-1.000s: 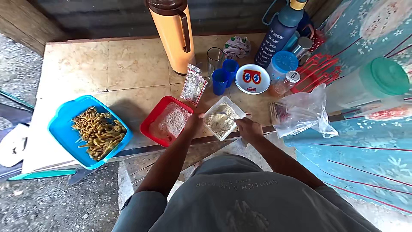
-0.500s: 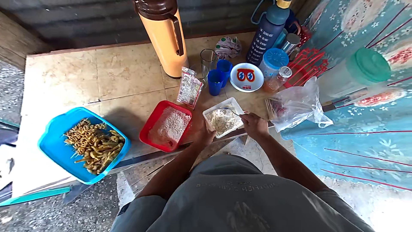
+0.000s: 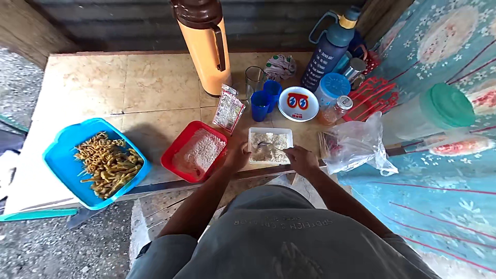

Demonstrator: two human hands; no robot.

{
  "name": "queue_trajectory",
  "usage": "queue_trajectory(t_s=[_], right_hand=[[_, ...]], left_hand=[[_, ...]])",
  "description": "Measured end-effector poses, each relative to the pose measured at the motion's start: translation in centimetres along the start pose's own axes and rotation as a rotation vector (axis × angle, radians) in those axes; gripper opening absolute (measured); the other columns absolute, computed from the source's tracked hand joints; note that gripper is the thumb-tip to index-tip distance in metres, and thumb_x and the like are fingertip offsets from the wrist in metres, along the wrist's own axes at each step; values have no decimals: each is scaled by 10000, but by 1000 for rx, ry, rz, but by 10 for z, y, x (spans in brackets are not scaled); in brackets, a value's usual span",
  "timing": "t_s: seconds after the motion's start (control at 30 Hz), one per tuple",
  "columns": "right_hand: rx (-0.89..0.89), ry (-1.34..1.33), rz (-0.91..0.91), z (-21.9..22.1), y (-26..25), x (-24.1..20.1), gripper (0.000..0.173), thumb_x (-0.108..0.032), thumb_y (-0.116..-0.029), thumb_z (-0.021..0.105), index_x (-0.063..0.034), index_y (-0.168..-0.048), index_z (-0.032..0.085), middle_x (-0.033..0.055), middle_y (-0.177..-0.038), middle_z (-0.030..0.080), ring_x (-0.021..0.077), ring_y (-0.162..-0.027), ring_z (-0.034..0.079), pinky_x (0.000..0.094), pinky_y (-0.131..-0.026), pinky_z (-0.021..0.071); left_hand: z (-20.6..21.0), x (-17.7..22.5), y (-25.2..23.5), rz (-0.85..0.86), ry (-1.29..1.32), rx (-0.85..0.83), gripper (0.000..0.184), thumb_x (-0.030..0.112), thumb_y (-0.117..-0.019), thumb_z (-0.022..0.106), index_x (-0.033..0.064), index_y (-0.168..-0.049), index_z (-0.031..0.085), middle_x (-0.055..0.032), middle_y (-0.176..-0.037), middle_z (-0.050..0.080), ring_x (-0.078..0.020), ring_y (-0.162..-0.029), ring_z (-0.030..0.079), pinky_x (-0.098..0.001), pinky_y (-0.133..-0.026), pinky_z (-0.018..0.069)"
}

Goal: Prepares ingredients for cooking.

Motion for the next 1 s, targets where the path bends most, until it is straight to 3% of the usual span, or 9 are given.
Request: queue_trajectory(t_s=[0.07,0.17,0.27,0.37,0.5,0.57,0.7,0.8,1.0], right_hand=[[87,-44,-82,-19,-10,9,295,-207,-1077,533,-154,-1283,738,164,-1183,719,388,-1054,701,640,-876,535],[158,38,-245,-15,-35,4,293,-163,-1057,542,-148,-1279,732,194,-1142,715,412,-937,722,627,-758,569],[32,146,-416,8,-48,-6,366,-80,-1030,528,-143,-1354,688,218,-1157,685,416,-869,714,602,-692,566],[14,197,-497,-9,-29,18,351,-78,-1014,565,-160,-1317,720,203,-1158,707,415,-876,722,604,-692,571],[-10,201,-489,-46,-2,67,321,-158,-1046,528,-145,-1281,746,195,-1158,732,417,-959,728,621,-780,568],[-122,193,-481,-36,2,64,321,-167,-1056,521,-134,-1293,734,193,-1209,719,407,-1020,720,615,-840,562],[-62,161,-487,-9,-27,24,327,-156,-1053,514,-150,-1294,735,196,-1210,715,409,-999,723,603,-813,570],[-45,184,-457,-24,-52,6,315,-154,-1061,530,-145,-1315,715,202,-1188,702,414,-976,711,614,-790,559],[-131,243,-380,-27,-32,42,367,-174,-1081,442,-104,-1362,668,207,-1234,709,418,-1090,704,618,-883,545]], left_hand=[[3,-2,11,4,-6,47,454,182,-1034,606,-2,-1441,525,-248,-1122,673,-351,-964,680,-527,-904,541],[13,-4,27,-93,49,89,462,202,-1055,579,31,-1477,503,-211,-1087,680,-311,-931,680,-488,-898,545],[16,-10,33,-179,154,184,462,199,-1059,573,63,-1496,508,-180,-982,685,-258,-830,663,-436,-837,550],[21,-14,33,-209,205,248,434,189,-1057,570,73,-1473,536,-171,-945,679,-249,-789,655,-430,-803,555],[25,-14,36,-233,269,320,419,173,-1066,547,79,-1474,539,-167,-946,678,-239,-776,649,-420,-786,554],[27,-13,39,-241,297,352,407,164,-1070,539,85,-1469,551,-173,-954,677,-247,-781,645,-430,-785,547],[28,-13,39,-248,282,367,400,166,-1077,523,98,-1469,556,-190,-965,680,-269,-794,648,-454,-803,544],[27,-12,41,-250,261,367,398,165,-1080,516,95,-1470,553,-180,-943,673,-258,-770,639,-444,-786,543],[36,2,45,-322,405,306,415,158,-1127,385,67,-1528,442,-152,-930,681,-161,-705,649,-321,-716,557]])
Point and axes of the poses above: each hand's wrist, its own y-axis away from the middle knuckle, its own z-axis out of the palm, x = y × z, the point moved 8 cm from there along -y, towards the middle knuckle
